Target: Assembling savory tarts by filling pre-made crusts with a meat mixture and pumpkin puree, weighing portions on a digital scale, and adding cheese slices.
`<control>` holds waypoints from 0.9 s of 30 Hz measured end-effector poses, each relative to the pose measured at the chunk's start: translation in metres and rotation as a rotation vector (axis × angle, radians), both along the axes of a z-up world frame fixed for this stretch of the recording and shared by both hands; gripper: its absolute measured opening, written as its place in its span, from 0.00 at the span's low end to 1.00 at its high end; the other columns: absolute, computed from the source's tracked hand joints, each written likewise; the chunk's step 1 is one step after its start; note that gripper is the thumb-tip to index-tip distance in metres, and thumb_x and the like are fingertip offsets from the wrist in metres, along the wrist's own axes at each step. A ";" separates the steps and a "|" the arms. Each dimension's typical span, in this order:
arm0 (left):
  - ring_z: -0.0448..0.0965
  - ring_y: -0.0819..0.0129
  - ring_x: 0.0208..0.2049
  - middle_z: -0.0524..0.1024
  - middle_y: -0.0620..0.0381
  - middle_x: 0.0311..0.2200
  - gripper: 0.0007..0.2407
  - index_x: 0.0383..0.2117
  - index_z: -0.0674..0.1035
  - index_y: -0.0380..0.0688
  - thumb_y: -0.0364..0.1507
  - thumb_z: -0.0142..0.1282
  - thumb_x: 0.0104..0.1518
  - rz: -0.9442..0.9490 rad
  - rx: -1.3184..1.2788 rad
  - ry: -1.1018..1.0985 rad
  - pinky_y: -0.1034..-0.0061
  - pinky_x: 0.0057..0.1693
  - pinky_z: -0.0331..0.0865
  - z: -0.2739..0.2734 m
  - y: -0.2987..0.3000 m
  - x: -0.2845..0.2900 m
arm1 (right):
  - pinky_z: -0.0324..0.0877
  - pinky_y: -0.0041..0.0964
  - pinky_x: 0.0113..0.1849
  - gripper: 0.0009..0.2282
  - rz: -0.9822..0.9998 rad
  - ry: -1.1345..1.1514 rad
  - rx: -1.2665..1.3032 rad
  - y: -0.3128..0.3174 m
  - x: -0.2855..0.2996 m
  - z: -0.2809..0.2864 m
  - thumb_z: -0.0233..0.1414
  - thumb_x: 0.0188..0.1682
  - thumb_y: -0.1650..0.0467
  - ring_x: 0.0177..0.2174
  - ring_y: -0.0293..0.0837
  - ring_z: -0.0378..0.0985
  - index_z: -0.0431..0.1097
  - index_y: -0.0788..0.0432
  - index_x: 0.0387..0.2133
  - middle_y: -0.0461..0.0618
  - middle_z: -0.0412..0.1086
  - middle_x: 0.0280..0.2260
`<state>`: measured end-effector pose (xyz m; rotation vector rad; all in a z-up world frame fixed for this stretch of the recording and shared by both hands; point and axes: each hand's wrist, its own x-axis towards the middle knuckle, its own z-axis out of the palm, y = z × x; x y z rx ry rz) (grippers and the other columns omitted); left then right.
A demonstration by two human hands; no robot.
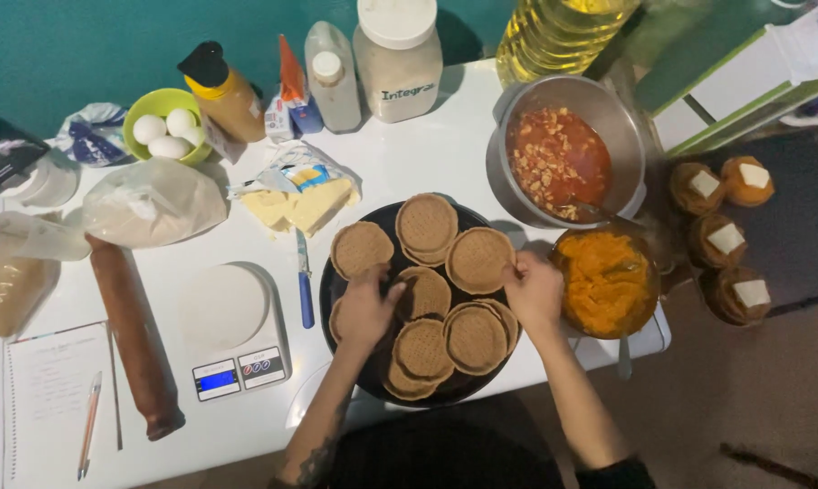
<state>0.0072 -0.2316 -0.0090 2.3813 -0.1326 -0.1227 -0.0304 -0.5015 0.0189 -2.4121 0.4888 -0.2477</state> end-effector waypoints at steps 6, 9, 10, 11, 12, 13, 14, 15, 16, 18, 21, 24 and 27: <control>0.81 0.67 0.35 0.81 0.51 0.36 0.18 0.55 0.76 0.45 0.37 0.55 0.61 0.103 -0.492 0.130 0.73 0.43 0.74 0.044 0.011 -0.031 | 0.74 0.36 0.31 0.09 0.164 0.048 0.339 0.064 -0.008 0.021 0.59 0.47 0.70 0.27 0.39 0.83 0.76 0.63 0.37 0.53 0.79 0.28; 0.80 0.68 0.32 0.79 0.53 0.36 0.16 0.54 0.78 0.46 0.38 0.53 0.63 0.337 -0.398 0.133 0.74 0.40 0.74 0.031 0.052 -0.038 | 0.75 0.31 0.31 0.12 0.310 0.106 0.557 0.104 -0.016 0.029 0.58 0.49 0.68 0.29 0.36 0.83 0.75 0.62 0.44 0.48 0.80 0.29; 0.80 0.66 0.33 0.78 0.53 0.38 0.16 0.52 0.80 0.46 0.38 0.52 0.63 0.467 -0.341 0.114 0.73 0.39 0.76 0.023 0.070 -0.039 | 0.75 0.30 0.31 0.14 0.349 0.158 0.654 0.115 -0.019 0.030 0.57 0.51 0.67 0.29 0.35 0.82 0.75 0.61 0.47 0.47 0.80 0.30; 0.80 0.66 0.33 0.78 0.53 0.38 0.16 0.52 0.80 0.46 0.38 0.52 0.63 0.478 -0.341 0.113 0.73 0.39 0.76 0.012 0.101 -0.042 | 0.75 0.30 0.31 0.14 0.359 0.162 0.654 0.124 -0.024 0.026 0.57 0.51 0.67 0.29 0.35 0.82 0.75 0.61 0.47 0.47 0.80 0.30; 0.78 0.64 0.35 0.76 0.50 0.39 0.16 0.52 0.80 0.43 0.37 0.53 0.64 0.560 -0.290 -0.004 0.69 0.42 0.75 0.000 0.131 -0.044 | 0.75 0.29 0.32 0.14 0.409 0.192 0.661 0.132 -0.028 0.023 0.57 0.51 0.67 0.30 0.35 0.82 0.75 0.61 0.48 0.47 0.79 0.30; 0.77 0.62 0.38 0.75 0.47 0.40 0.16 0.52 0.80 0.39 0.36 0.54 0.65 0.627 -0.242 -0.120 0.66 0.44 0.74 -0.013 0.158 -0.044 | 0.74 0.28 0.33 0.15 0.447 0.217 0.663 0.137 -0.032 0.020 0.56 0.51 0.67 0.31 0.34 0.81 0.75 0.61 0.49 0.47 0.79 0.31; 0.77 0.62 0.38 0.75 0.47 0.40 0.16 0.52 0.80 0.39 0.36 0.54 0.65 0.625 -0.247 -0.119 0.66 0.44 0.74 -0.016 0.180 -0.044 | 0.74 0.28 0.33 0.15 0.445 0.217 0.658 0.143 -0.036 0.019 0.56 0.51 0.67 0.31 0.34 0.81 0.75 0.61 0.49 0.47 0.79 0.31; 0.77 0.60 0.38 0.75 0.46 0.40 0.15 0.52 0.81 0.39 0.34 0.54 0.65 0.694 -0.147 -0.106 0.65 0.46 0.73 -0.019 0.202 -0.043 | 0.74 0.29 0.33 0.14 0.482 0.267 0.654 0.149 -0.040 0.019 0.57 0.51 0.68 0.30 0.34 0.80 0.75 0.62 0.48 0.48 0.79 0.31; 0.77 0.58 0.38 0.75 0.46 0.40 0.14 0.53 0.81 0.40 0.33 0.54 0.66 0.762 -0.046 -0.094 0.63 0.49 0.72 -0.023 0.224 -0.041 | 0.73 0.29 0.33 0.13 0.518 0.318 0.650 0.155 -0.043 0.018 0.57 0.51 0.68 0.30 0.35 0.80 0.76 0.62 0.47 0.48 0.79 0.32; 0.78 0.57 0.40 0.75 0.45 0.41 0.14 0.52 0.81 0.39 0.33 0.56 0.65 0.765 -0.029 -0.112 0.63 0.49 0.72 -0.032 0.242 -0.032 | 0.74 0.29 0.33 0.12 0.535 0.364 0.677 0.163 -0.046 0.007 0.55 0.51 0.70 0.30 0.35 0.80 0.75 0.61 0.46 0.49 0.80 0.33; 0.78 0.55 0.41 0.76 0.45 0.41 0.13 0.51 0.82 0.40 0.33 0.58 0.64 0.746 0.018 -0.147 0.62 0.50 0.72 -0.048 0.262 -0.027 | 0.75 0.29 0.33 0.10 0.577 0.420 0.719 0.181 -0.054 -0.004 0.52 0.50 0.73 0.32 0.36 0.82 0.74 0.61 0.44 0.48 0.80 0.36; 0.78 0.55 0.40 0.75 0.44 0.42 0.16 0.53 0.79 0.38 0.34 0.59 0.63 0.716 0.034 -0.170 0.63 0.48 0.72 -0.027 0.262 -0.029 | 0.76 0.31 0.33 0.11 0.637 0.423 0.686 0.207 -0.059 -0.001 0.50 0.47 0.77 0.32 0.38 0.83 0.73 0.62 0.42 0.49 0.80 0.37; 0.77 0.60 0.40 0.73 0.48 0.41 0.18 0.54 0.77 0.38 0.37 0.55 0.64 0.716 -0.088 -0.144 0.66 0.46 0.71 0.020 0.253 -0.050 | 0.75 0.36 0.33 0.12 0.734 0.408 0.545 0.235 -0.060 0.018 0.51 0.45 0.78 0.30 0.44 0.83 0.72 0.62 0.42 0.53 0.79 0.36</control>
